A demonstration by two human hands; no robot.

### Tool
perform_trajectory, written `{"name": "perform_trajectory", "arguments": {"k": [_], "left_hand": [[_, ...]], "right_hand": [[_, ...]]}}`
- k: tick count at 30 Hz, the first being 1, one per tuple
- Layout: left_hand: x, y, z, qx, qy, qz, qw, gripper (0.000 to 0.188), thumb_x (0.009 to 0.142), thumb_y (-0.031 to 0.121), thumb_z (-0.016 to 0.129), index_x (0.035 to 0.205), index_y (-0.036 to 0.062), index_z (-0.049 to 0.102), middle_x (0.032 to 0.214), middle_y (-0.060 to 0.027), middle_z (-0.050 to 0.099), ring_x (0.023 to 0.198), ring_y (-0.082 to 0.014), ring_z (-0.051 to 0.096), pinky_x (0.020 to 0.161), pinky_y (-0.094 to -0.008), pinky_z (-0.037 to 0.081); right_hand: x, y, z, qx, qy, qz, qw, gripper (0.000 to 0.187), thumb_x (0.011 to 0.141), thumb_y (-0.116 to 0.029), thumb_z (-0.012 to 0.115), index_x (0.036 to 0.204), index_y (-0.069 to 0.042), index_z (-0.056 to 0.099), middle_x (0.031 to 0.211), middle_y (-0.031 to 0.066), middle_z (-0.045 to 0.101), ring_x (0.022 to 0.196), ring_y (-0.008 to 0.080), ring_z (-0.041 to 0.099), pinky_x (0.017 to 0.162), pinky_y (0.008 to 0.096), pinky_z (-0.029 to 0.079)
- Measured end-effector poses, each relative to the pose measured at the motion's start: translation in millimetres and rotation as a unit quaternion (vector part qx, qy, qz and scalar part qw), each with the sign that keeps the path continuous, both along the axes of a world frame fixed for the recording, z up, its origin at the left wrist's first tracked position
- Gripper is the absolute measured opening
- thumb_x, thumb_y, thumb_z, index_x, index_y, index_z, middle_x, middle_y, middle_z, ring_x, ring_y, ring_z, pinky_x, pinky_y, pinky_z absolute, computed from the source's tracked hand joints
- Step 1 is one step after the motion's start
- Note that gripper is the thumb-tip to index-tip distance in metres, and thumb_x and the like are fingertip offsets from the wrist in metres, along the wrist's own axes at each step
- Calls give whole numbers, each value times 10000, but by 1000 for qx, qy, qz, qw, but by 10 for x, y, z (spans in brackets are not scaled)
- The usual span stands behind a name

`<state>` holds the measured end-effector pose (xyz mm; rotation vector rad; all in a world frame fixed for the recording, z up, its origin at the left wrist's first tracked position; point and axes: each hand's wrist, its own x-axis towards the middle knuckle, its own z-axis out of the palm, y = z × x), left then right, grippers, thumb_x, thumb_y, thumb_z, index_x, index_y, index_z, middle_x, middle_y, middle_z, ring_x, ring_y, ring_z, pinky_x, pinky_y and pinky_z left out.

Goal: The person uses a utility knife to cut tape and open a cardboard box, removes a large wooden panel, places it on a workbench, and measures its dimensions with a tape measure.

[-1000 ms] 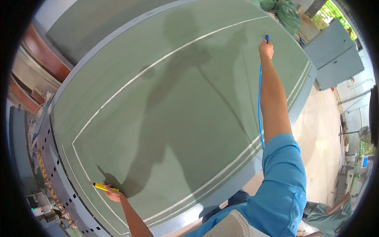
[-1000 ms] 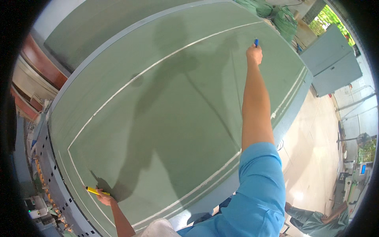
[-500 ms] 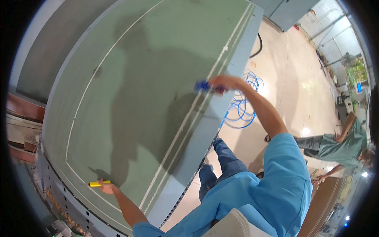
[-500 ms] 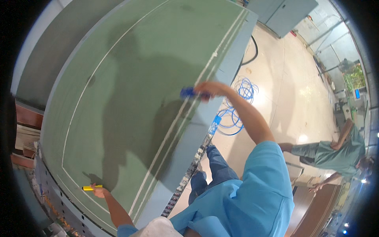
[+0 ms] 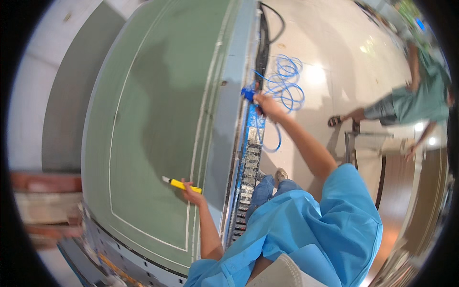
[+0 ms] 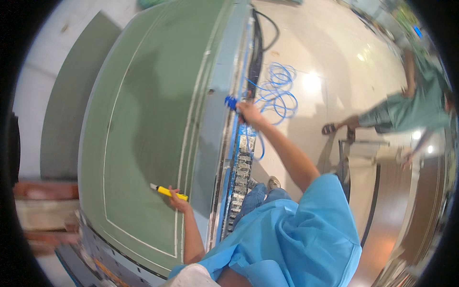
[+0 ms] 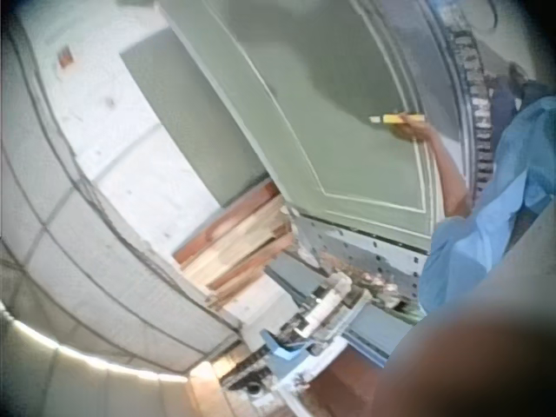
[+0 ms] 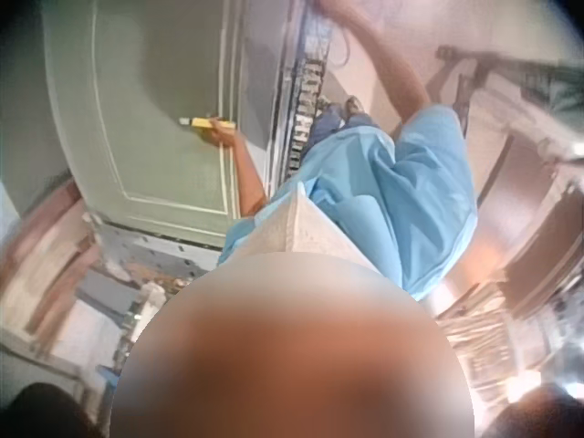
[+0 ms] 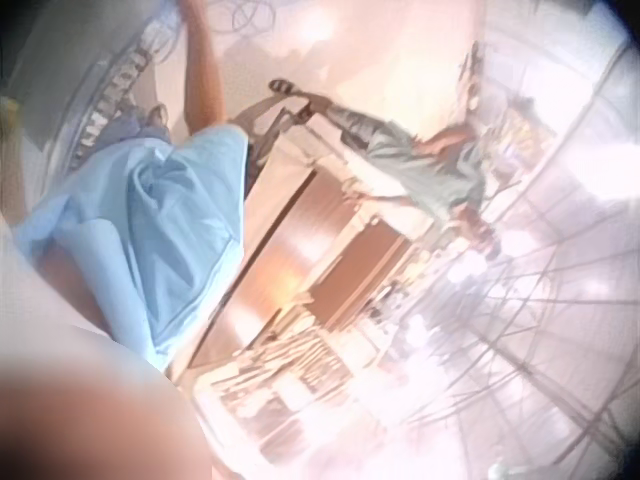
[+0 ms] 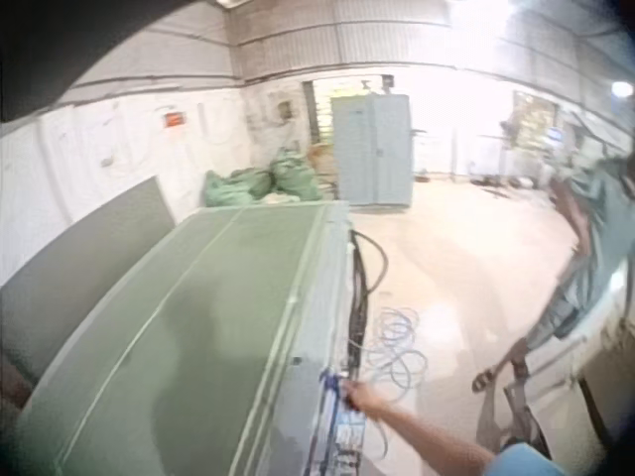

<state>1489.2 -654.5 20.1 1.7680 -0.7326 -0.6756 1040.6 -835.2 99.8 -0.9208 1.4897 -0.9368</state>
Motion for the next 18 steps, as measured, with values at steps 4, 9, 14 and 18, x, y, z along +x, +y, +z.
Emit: {"name": "perform_trajectory", "arguments": {"k": [4, 9, 14, 18], "left_hand": [[-1057, 231, 235, 15, 178, -265, 947, 457, 1033, 371, 413, 860, 3, 622, 1358, -235, 578, 1231, -319, 549, 1044, -391, 388], [-2118, 1254, 315, 224, 453, -592, 627, 480, 1055, 396, 368, 907, 13, 618, 1376, -295, 536, 1284, -383, 528, 1161, -482, 315], [-2557, 2275, 344, 402, 417, -582, 570, 468, 1045, 412, 405, 923, 9, 610, 1041, -174, 634, 974, -289, 609, 978, -442, 445], [-3158, 2661, 217, 487, 405, -536, 558, 419, 1017, 432, 452, 944, 40, 582, 1170, -194, 590, 1025, -308, 602, 987, -439, 448]], "right_hand": [[108, 1680, -219, 160, -363, -138, 908, 219, 1000, -320, 574, 1147, -157, 577, 869, 115, 688, 728, 191, 691, 542, 288, 517], [166, 3308, -884, 214, -535, -381, 723, 290, 879, -125, 689, 1017, 39, 493, 859, 162, 562, 693, 319, 651, 739, 504, 645], [379, 4687, -1335, 230, -509, -466, 686, 538, 984, -481, 558, 1215, 2, 517, 1082, 192, 613, 972, 344, 637, 831, 543, 553], [844, 6019, -1181, 81, -645, -391, 651, 578, 937, -570, 594, 1245, -81, 578, 1120, 99, 619, 922, 240, 617, 736, 379, 504]]}}
